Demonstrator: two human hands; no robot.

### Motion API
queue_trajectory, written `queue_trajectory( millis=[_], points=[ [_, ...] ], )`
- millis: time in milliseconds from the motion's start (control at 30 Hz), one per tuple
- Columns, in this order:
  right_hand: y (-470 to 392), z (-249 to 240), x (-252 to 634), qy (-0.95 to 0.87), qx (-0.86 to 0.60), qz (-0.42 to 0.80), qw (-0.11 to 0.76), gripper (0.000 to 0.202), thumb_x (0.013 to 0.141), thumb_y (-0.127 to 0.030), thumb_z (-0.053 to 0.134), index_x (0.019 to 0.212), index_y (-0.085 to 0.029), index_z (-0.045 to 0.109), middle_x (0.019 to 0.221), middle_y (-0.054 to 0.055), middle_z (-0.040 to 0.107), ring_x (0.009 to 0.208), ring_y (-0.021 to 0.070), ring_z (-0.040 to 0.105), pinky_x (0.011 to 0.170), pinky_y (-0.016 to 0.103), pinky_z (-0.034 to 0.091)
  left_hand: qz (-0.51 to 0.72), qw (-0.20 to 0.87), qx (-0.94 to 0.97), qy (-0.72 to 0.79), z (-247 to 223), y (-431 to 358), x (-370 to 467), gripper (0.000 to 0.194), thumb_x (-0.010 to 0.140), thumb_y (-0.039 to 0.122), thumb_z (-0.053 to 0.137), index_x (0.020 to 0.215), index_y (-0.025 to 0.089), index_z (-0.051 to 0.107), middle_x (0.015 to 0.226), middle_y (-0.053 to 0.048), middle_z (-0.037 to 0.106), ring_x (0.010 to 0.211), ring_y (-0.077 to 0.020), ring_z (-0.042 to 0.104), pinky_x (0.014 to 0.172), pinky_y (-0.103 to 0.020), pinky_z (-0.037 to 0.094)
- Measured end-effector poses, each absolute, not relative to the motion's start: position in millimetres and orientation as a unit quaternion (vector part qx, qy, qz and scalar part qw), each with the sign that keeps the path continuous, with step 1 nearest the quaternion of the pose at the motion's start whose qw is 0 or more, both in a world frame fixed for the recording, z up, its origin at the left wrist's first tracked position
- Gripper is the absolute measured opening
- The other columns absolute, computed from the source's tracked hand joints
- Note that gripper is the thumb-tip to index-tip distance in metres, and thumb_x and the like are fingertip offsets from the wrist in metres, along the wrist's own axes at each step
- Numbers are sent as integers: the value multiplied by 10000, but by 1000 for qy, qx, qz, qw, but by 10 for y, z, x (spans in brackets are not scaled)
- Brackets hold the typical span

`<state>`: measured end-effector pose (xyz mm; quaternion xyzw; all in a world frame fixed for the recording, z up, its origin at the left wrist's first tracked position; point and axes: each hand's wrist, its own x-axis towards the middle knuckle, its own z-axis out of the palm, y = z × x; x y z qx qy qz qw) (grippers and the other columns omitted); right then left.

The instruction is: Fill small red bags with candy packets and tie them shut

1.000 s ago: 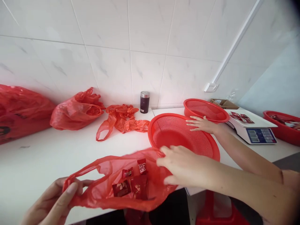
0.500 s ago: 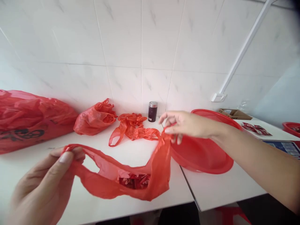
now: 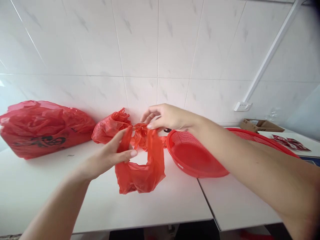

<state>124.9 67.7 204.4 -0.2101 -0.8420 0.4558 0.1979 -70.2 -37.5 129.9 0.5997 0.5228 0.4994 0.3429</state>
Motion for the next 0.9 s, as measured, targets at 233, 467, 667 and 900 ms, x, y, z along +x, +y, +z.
queue_trajectory(
  millis=[233, 467, 667, 900],
  points=[
    [477, 1802, 759, -866, -123, 380, 300, 189, 852, -255, 602, 1038, -229, 584, 1069, 23, 590, 924, 136, 587, 795, 299, 507, 428, 452, 562, 545, 1211, -116, -634, 258, 820, 449, 596, 843, 201, 661, 625, 18, 562, 563, -133, 547, 526, -231, 460],
    [672, 1227, 1090, -839, -231, 409, 273, 157, 837, -250, 601, 977, -217, 539, 789, -30, 554, 704, 106, 553, 657, 267, 482, 466, 527, 490, 515, 1074, -99, -723, 326, 865, 477, 544, 747, 177, 588, 479, 77, 386, 426, -59, 332, 431, -171, 311],
    [263, 1169, 1319, -766, -114, 530, 347, 166, 844, -315, 640, 944, -217, 551, 799, -29, 555, 765, 106, 564, 736, 265, 471, 429, 507, 579, 472, 975, -111, -848, 292, 866, 422, 558, 713, 175, 586, 609, 12, 546, 584, -121, 511, 589, -247, 430],
    [523, 648, 1025, -742, -211, 503, 389, 316, 957, -441, 434, 1209, -278, 530, 987, 20, 626, 955, 159, 580, 865, 335, 448, 340, 339, 679, 555, 887, -123, -701, 124, 723, 102, 553, 769, 216, 566, 634, 61, 510, 557, -97, 417, 530, -213, 339]
  ],
)
